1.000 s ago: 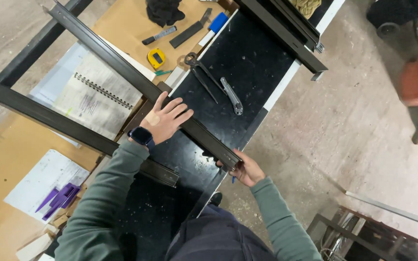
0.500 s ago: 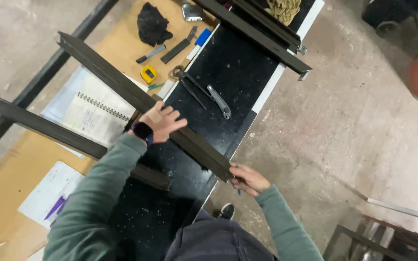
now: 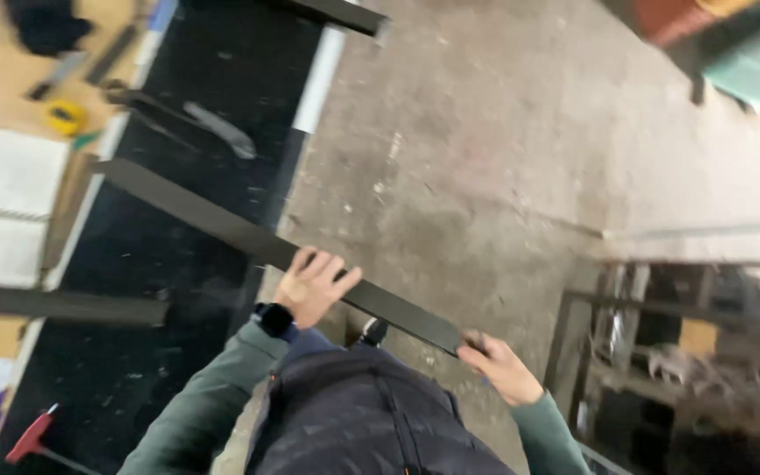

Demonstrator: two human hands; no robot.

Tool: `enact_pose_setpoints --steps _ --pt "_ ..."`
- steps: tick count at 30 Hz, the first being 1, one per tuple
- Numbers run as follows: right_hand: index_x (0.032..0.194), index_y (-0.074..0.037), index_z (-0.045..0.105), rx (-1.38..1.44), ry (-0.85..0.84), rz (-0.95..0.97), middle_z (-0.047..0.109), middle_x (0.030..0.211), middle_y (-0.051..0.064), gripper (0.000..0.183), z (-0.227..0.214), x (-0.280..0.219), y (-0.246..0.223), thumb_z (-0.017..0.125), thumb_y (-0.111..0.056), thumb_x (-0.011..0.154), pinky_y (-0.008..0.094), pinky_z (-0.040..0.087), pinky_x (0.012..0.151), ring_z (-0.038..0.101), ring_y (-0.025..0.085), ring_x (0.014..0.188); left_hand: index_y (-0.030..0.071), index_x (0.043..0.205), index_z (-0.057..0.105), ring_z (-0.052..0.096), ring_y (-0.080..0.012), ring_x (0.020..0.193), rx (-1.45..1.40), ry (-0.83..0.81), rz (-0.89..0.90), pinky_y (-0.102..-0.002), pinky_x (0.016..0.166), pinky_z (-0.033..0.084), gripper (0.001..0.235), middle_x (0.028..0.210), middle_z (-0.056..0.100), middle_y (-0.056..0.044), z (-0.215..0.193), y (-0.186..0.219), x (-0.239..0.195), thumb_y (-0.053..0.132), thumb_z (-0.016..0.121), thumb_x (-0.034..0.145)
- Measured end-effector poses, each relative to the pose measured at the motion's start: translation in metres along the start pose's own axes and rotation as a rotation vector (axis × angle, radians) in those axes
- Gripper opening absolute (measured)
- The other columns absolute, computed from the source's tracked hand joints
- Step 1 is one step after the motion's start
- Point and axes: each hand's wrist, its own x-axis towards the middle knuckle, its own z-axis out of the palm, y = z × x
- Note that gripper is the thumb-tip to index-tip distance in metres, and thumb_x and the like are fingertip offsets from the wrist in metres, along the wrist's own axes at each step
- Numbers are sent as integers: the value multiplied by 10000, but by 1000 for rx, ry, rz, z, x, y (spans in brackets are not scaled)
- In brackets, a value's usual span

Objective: The person carries a dark metal profile from the saw station to a workbench, marks it with a pen, and fits small corner brackets onto the profile ends. They then align the profiles into a rectangular frame on the bench and drive screws with a red-handled screwdriver to fasten the corner joints.

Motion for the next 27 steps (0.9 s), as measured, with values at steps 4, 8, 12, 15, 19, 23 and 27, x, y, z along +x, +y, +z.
enact_pose_setpoints --steps 4,8,12,15,19,23,27 --pt "1224 18 673 -156 35 -210 525 819 -44 397 11 -23 -13 678 -270 951 294 416 639 463 95 747 151 1257 590 575 -286 1038 -62 38 -63 -536 963 366 593 1040 605 -91 -42 47 49 318 664 692" --pt "1194 25 671 -179 45 -397 540 857 -32 366 18 -59 -14 705 -259 965 275 452 681 480 86 792 124 1366 569 578 -242 980 -203 -30 170 -419 879 419 577 1005 578 -50 -31 137 89 313 605 822" --pt "1246 24 666 -54 149 -323 690 972 40 393 41 -61 24 695 -203 926 299 502 796 587 117 887 153 1247 598 584 -208 925 -81 -69 137 -375 798 438 384 971 575 -15 -26 151 81 259 595 877" --pt "1300 55 636 -10 160 -339 714 1132 76 427 5 -32 84 684 -149 928 303 493 917 609 131 1042 153 1216 592 606 -198 932 -81 -30 122 -390 789 439 341 988 590 -7 -23 167 80 247 580 889" --pt "1377 71 592 160 240 -105 689 1231 108 474 -24 -21 145 654 -139 957 324 478 950 619 173 1114 131 1284 579 626 -235 956 -273 -102 227 -414 810 467 350 1018 598 -40 -14 167 80 218 626 948" --pt "1438 -5 517 201 250 -130 643 1316 81 532 16 -111 69 627 -146 936 313 481 933 606 160 1134 61 1251 557 647 -319 1003 -513 -358 364 -478 800 497 676 1084 620 -134 -46 147 99 237 771 635" --pt "1465 -7 506 210 454 -405 566 1277 80 492 74 -177 -2 524 -87 980 281 455 888 538 160 988 61 1373 531 658 -371 1004 -755 -611 364 -469 847 521 768 1185 616 -172 -92 124 120 281 808 690"
